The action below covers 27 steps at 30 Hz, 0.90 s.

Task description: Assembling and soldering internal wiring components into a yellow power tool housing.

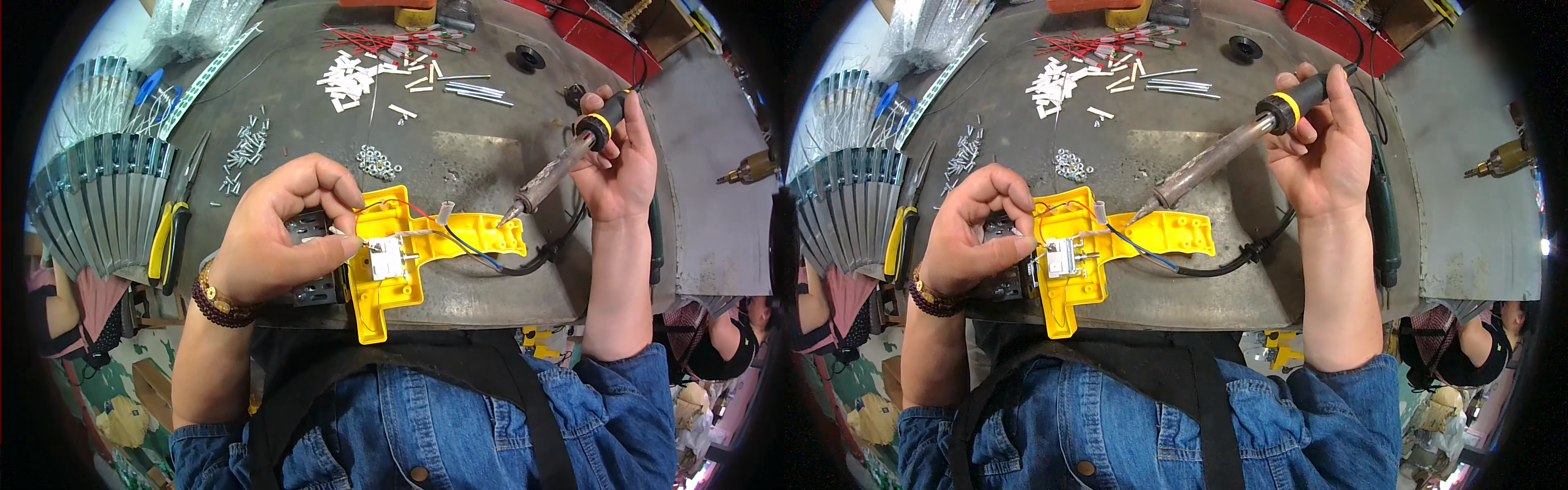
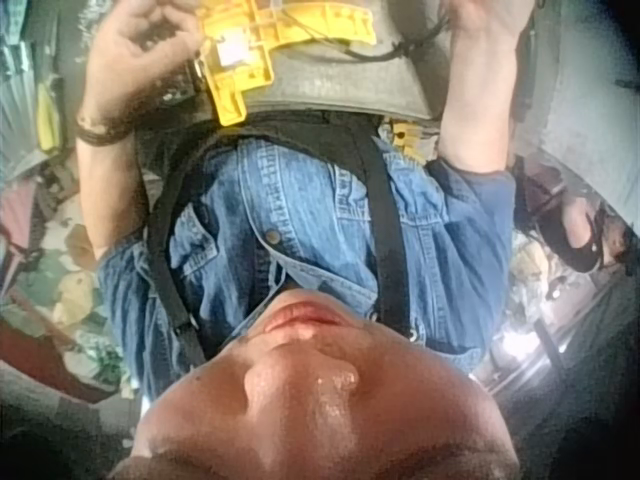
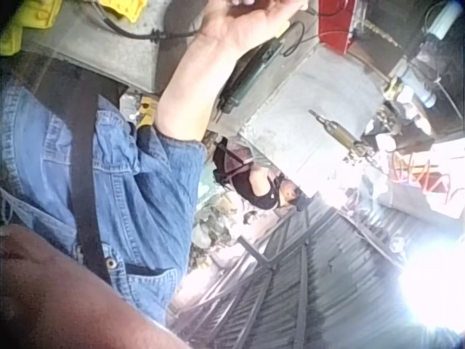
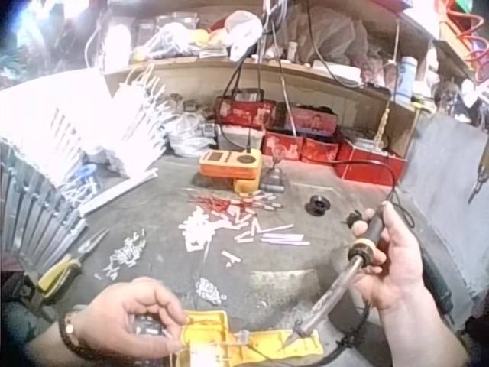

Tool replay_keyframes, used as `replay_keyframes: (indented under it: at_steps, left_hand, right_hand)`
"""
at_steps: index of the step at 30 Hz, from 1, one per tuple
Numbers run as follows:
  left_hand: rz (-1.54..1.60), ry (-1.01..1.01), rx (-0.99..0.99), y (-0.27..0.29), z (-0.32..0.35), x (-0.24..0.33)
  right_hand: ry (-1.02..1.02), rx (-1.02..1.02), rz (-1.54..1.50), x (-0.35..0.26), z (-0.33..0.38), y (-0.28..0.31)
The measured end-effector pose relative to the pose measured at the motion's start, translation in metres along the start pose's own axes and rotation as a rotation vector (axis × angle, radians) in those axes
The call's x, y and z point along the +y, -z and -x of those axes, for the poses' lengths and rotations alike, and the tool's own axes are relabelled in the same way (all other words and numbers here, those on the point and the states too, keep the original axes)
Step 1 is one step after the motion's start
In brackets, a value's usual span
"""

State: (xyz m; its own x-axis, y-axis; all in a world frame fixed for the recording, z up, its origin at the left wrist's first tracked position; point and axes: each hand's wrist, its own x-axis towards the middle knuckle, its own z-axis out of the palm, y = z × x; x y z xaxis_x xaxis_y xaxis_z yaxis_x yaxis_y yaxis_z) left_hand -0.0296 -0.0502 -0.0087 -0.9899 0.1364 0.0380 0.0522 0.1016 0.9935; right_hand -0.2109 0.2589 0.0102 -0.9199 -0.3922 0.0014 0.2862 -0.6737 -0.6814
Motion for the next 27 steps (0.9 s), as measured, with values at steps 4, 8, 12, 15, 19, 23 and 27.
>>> replay_keyframes:
  at_steps: [4,8,12,15,19,23,27]
  left_hand:
    - [0.029,-0.004,0.000,-0.0009,-0.0005,-0.0013]
    - [0.041,0.024,-0.001,-0.0015,0.0005,0.0012]
    - [0.016,0.013,0.005,-0.0014,0.0000,-0.0004]
    - [0.004,-0.002,0.013,-0.0021,0.0005,-0.0004]
    - [0.007,-0.018,0.008,-0.0018,-0.0006,-0.0013]
    - [0.027,-0.015,0.010,-0.0019,-0.0001,-0.0008]
    - [-0.013,-0.044,0.006,-0.0011,0.0000,-0.0021]
  right_hand:
    - [0.015,0.024,0.010,0.0006,0.0007,-0.0006]
    - [0.034,0.078,0.039,0.0010,0.0021,-0.0019]
    - [0.021,0.065,0.032,0.0011,0.0001,0.0011]
    - [0.030,0.075,0.038,0.0013,0.0007,-0.0007]
    - [0.026,0.068,0.027,0.0018,0.0011,-0.0018]
    - [0.017,0.045,0.033,0.0002,0.0005,0.0001]
    - [0.035,0.048,0.059,0.0009,0.0013,-0.0006]
